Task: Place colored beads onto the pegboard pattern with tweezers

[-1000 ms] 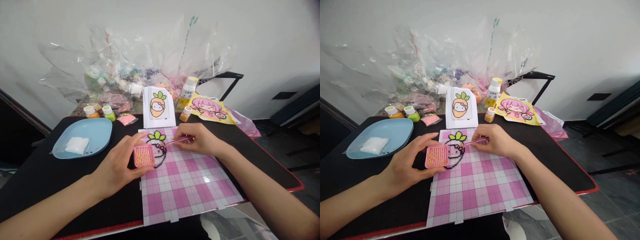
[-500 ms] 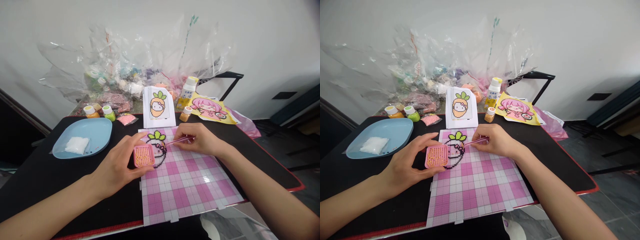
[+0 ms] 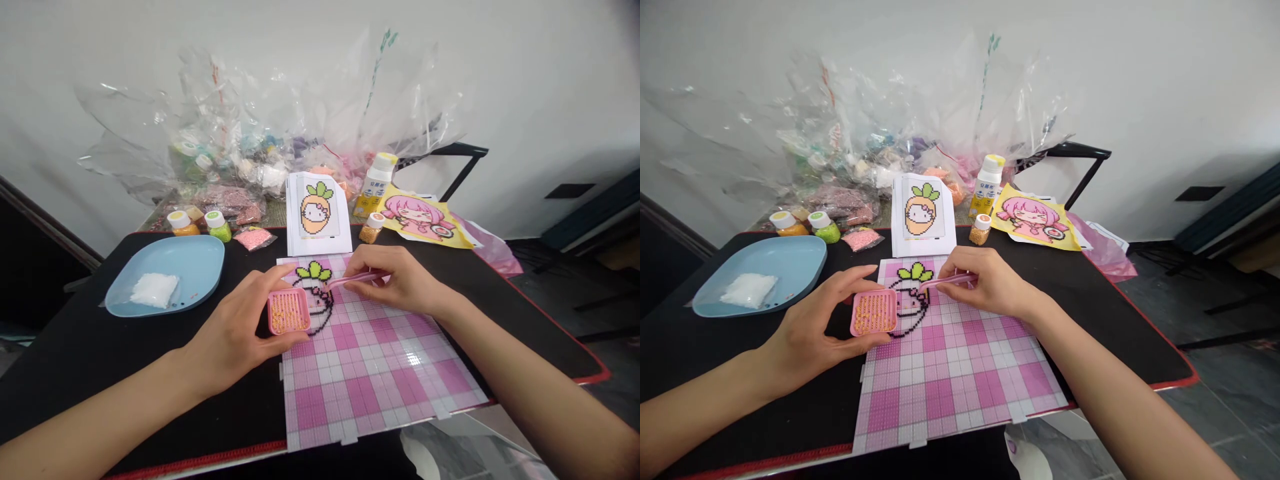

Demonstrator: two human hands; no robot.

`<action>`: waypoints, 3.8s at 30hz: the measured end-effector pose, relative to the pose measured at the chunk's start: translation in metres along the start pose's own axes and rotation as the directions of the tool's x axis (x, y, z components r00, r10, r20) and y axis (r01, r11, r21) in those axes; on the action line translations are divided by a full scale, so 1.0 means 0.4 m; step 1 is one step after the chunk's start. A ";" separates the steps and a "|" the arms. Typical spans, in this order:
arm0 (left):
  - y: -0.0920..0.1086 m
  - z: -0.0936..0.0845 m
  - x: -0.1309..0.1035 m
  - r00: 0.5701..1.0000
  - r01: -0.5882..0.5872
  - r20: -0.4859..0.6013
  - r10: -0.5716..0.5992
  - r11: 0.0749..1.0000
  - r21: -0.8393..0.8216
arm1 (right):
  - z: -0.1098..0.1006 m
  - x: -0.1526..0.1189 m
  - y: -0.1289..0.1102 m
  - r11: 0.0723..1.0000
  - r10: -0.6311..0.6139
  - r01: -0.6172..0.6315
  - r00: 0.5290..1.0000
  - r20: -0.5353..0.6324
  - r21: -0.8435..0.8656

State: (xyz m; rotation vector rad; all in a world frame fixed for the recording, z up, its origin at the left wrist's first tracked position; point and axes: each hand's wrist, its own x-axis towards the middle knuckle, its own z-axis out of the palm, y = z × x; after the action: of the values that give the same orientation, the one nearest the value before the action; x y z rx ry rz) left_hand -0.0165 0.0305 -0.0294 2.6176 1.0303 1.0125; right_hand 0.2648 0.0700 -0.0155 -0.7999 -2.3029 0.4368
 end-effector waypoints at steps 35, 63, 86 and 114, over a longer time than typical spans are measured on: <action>0.009 0.006 0.000 1.000 0.024 0.016 -0.024 0.999 -0.023 | 0.057 0.012 -0.038 0.990 -0.123 0.123 0.992 -0.014 0.071; 0.011 0.005 0.002 0.999 0.037 0.017 -0.036 0.999 -0.020 | 0.046 0.015 -0.038 0.992 -0.114 0.116 0.993 -0.037 0.054; 0.004 -0.003 -0.002 1.000 0.021 0.008 -0.021 1.000 -0.021 | -0.011 -0.004 0.003 0.998 0.053 -0.050 0.997 0.056 -0.043; 0.005 0.001 0.001 1.000 0.027 -0.006 -0.027 1.000 -0.003 | -0.009 -0.007 0.012 0.997 0.055 -0.051 0.996 0.075 -0.059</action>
State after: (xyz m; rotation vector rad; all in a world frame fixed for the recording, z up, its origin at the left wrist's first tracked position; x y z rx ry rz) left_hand -0.0150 0.0292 -0.0290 2.5925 1.0621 1.0161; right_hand 0.2710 0.0723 -0.0167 -0.8879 -2.3789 0.4339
